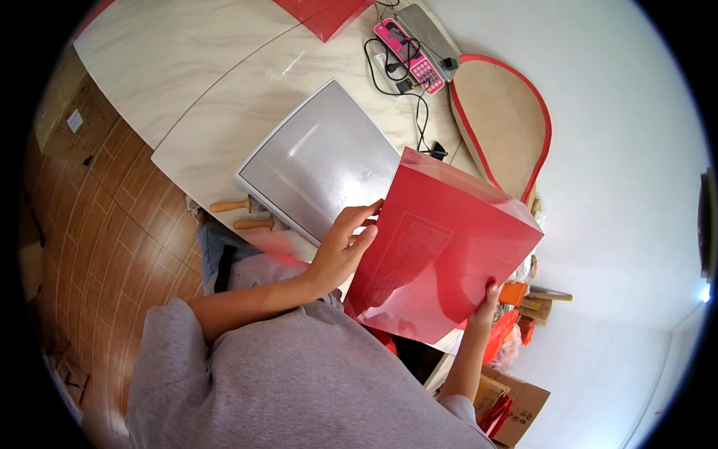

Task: The person repeatedly picks up red rectangular boxes, wraps them in clear plastic bags, and stacks them on a table. The process involves folding the plastic around each box and placing the finished items into a growing pile.

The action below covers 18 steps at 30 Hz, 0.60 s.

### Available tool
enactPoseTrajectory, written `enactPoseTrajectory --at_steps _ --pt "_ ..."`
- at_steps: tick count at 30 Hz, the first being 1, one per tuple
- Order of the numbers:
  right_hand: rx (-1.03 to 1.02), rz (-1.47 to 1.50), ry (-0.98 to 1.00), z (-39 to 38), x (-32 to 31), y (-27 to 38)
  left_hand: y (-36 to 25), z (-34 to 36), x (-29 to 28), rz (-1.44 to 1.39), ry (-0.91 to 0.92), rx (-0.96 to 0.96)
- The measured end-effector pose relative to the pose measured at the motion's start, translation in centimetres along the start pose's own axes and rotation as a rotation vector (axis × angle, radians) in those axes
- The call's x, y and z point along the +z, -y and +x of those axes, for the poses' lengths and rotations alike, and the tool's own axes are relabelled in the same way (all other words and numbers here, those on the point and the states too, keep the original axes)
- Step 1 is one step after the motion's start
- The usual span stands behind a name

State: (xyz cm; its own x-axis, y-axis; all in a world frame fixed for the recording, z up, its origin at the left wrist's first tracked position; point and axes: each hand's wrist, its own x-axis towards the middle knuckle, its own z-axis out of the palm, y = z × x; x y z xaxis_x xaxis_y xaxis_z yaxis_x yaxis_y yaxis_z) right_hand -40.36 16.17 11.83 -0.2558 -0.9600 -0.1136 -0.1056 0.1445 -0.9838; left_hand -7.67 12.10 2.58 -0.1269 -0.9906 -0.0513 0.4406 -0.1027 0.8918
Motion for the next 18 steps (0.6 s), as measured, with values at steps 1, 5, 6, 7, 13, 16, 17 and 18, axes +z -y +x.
enactPoseTrajectory --at_steps 1,5,6,7,13,16,17,18 --pt "0.008 0.01 0.008 -0.1 0.0 0.1 0.1 0.1 -0.1 -0.005 0.002 -0.002" --pt "-0.025 -0.073 0.005 -0.3 0.9 1.5 0.3 0.2 -0.4 -0.047 -0.002 -0.022" --pt "-0.049 -0.121 -0.004 -0.3 1.5 2.0 0.4 0.1 -0.5 -0.06 -0.006 -0.031" --pt "-0.082 -0.173 0.003 -0.3 2.4 2.8 1.0 0.1 -0.6 -0.101 -0.021 -0.063" --pt "-0.194 -0.675 0.069 0.4 11.0 6.2 6.6 -0.8 -2.9 -0.142 -0.142 -0.168" --pt "-0.316 -0.992 0.086 0.9 13.0 4.7 5.5 -1.9 -5.5 -0.113 -0.143 -0.268" --pt "-0.318 -1.035 0.081 0.9 13.9 4.6 5.5 -1.9 -6.2 -0.108 -0.167 -0.256" --pt "-0.32 -1.082 0.079 1.0 14.6 4.5 5.4 -2.0 -6.7 -0.107 -0.178 -0.277"
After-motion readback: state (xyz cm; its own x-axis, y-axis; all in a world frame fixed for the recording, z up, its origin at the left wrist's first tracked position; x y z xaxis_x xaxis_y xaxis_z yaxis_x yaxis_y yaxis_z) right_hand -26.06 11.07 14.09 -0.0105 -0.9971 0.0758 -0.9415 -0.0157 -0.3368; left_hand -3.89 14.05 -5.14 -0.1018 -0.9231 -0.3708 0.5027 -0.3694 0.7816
